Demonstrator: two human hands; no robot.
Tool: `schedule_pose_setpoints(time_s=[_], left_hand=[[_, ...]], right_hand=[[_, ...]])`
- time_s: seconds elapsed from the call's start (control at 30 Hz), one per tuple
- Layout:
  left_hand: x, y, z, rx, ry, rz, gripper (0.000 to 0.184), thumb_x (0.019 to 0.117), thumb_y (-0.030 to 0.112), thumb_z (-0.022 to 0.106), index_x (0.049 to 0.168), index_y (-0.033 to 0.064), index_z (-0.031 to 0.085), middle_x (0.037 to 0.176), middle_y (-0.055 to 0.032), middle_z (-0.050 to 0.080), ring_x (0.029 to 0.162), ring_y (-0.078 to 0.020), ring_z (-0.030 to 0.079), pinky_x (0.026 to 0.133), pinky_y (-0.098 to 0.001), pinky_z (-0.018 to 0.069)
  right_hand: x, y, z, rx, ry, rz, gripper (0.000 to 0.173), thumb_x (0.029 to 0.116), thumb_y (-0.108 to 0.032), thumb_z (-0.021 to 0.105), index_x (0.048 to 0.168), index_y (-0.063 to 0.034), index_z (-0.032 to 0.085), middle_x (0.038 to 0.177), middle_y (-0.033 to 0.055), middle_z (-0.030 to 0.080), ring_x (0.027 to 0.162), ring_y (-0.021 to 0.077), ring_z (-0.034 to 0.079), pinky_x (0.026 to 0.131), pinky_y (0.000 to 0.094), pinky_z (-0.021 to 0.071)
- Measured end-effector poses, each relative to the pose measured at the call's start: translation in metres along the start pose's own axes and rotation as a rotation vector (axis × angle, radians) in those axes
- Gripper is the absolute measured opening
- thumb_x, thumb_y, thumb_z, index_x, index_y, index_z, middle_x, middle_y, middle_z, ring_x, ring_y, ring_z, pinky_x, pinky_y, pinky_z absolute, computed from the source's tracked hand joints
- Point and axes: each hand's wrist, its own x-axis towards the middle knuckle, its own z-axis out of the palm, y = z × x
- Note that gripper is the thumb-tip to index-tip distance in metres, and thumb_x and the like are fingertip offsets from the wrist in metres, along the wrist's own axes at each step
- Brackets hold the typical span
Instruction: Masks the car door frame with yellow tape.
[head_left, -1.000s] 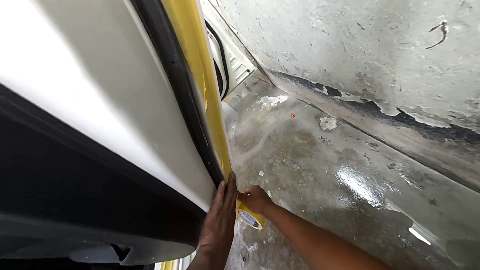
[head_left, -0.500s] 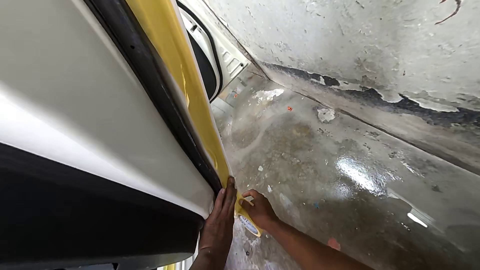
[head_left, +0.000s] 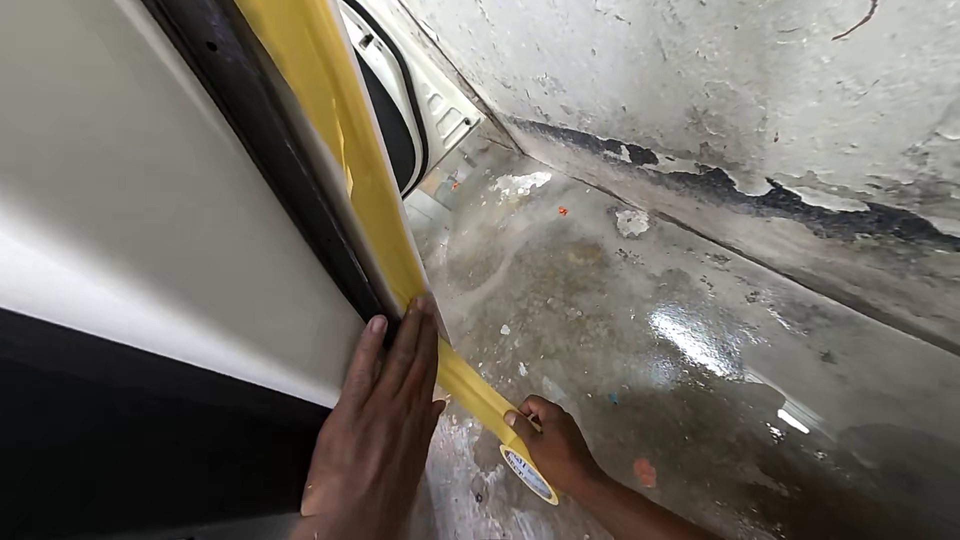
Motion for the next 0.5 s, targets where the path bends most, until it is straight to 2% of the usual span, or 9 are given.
schedule_pose_setpoints(time_s=[0.17, 0.23, 0.33, 0.5], left_hand=[[-0.001, -0.004, -0.006, 0.026, -0.058, 0.029, 0.090, 0.0861, 0.053, 0.071, 0.153, -0.0013, 0.045, 0.167, -0.0151, 0.031, 0.158, -0.0251, 0.022, 0.126, -0.0567, 0.0126], [-0.002, -0.004, -0.006, 0.023, -0.070, 0.038, 0.092, 0.0861, 0.054, 0.070, 0.155, -0.0003, 0.042, 0.168, -0.0142, 0.030, 0.158, -0.0246, 0.020, 0.126, -0.0569, 0.0120], [-0.002, -0.003, -0.005, 0.022, -0.073, 0.040, 0.092, 0.0849, 0.054, 0.072, 0.154, -0.0004, 0.044, 0.168, -0.0133, 0.028, 0.158, -0.0239, 0.019, 0.125, -0.0584, 0.0110], [-0.001, 0.008, 0.001, 0.064, -0.154, 0.040, 0.074, 0.0930, 0.040, 0.068, 0.153, 0.0011, 0.047, 0.168, -0.0129, 0.030, 0.158, -0.0246, 0.019, 0.125, -0.0586, 0.0130]], right_hand=[[-0.023, 0.013, -0.004, -0.005, 0.009, 0.017, 0.045, 0.1007, -0.053, 0.056, 0.110, -0.0103, 0.068, 0.091, 0.0085, 0.068, 0.084, 0.0231, 0.067, 0.077, 0.0451, 0.0544], [-0.021, 0.016, -0.005, -0.001, 0.009, 0.028, 0.046, 0.1006, -0.053, 0.056, 0.111, -0.0098, 0.068, 0.093, 0.0089, 0.068, 0.085, 0.0237, 0.067, 0.078, 0.0457, 0.0545], [0.009, 0.001, 0.003, -0.013, -0.057, 0.066, 0.048, 0.1016, -0.052, 0.055, 0.118, -0.0087, 0.068, 0.105, 0.0132, 0.071, 0.098, 0.0287, 0.069, 0.087, 0.0516, 0.0544], [0.055, -0.031, 0.028, -0.021, -0.144, 0.078, 0.048, 0.1035, -0.050, 0.052, 0.120, -0.0078, 0.067, 0.111, 0.0144, 0.070, 0.104, 0.0294, 0.067, 0.090, 0.0529, 0.0528]])
